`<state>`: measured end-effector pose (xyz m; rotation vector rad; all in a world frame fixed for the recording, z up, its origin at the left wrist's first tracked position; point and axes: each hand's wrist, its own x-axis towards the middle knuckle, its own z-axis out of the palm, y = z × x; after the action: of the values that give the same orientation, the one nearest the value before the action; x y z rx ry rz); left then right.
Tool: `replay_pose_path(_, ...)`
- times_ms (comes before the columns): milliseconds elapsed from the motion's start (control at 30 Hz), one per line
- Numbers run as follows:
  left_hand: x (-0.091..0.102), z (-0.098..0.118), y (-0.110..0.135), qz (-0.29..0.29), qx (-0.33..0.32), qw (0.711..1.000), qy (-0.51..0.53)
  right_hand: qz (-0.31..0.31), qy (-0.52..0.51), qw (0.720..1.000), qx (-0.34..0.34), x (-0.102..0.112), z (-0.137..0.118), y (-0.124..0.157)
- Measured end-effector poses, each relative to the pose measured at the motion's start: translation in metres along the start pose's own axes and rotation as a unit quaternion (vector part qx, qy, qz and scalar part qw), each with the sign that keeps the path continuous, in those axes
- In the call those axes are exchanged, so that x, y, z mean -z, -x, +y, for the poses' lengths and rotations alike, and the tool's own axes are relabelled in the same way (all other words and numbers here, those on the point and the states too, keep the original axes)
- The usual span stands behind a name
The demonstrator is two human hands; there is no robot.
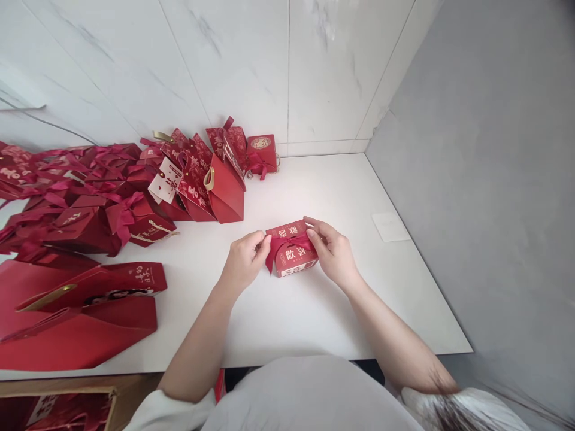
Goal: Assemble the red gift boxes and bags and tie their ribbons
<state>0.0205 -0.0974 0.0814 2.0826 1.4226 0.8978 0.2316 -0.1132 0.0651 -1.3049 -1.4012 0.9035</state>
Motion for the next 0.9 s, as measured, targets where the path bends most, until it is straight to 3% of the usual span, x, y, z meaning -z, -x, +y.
replay_pose_path(200, -0.003, -0.005, 0.001, -0.002, -0.045, 0.999, -0.029, 0.015, -0.003, 1.000, -0.015, -0.001, 0.001, -0.001)
replay_pose_path(400, -0.003, -0.007, -0.001, -0.001, -0.038, 0.999, -0.038, 0.023, 0.034, 0.999, 0.000, -0.003, 0.007, -0.002)
replay_pose_path(533, 0.001, -0.008, -0.004, 0.019, 0.010, 1.000, 0.010, 0.044, 0.040, 0.998, 0.024, 0.004, 0.002, -0.002)
replay_pose_path(633, 0.004, -0.005, -0.005, 0.029, 0.072, 0.994, 0.077, 0.074, 0.096, 0.989, 0.089, 0.010, -0.007, 0.001)
replay_pose_path(700, 0.005, -0.004, -0.006, 0.018, 0.099, 0.987, 0.122, 0.033, 0.164, 0.972, 0.163, 0.008, -0.013, 0.004)
replay_pose_path(767, 0.005, -0.004, -0.007, -0.001, 0.114, 0.981, 0.156, -0.048, 0.221, 0.950, 0.215, 0.003, -0.018, 0.007)
replay_pose_path(833, 0.005, -0.006, -0.008, -0.014, 0.119, 0.978, 0.169, -0.123, 0.239, 0.936, 0.229, -0.003, -0.020, 0.009)
replay_pose_path(900, 0.005, -0.008, -0.008, -0.028, 0.126, 0.974, 0.185, -0.160, 0.220, 0.938, 0.214, -0.008, -0.020, 0.009)
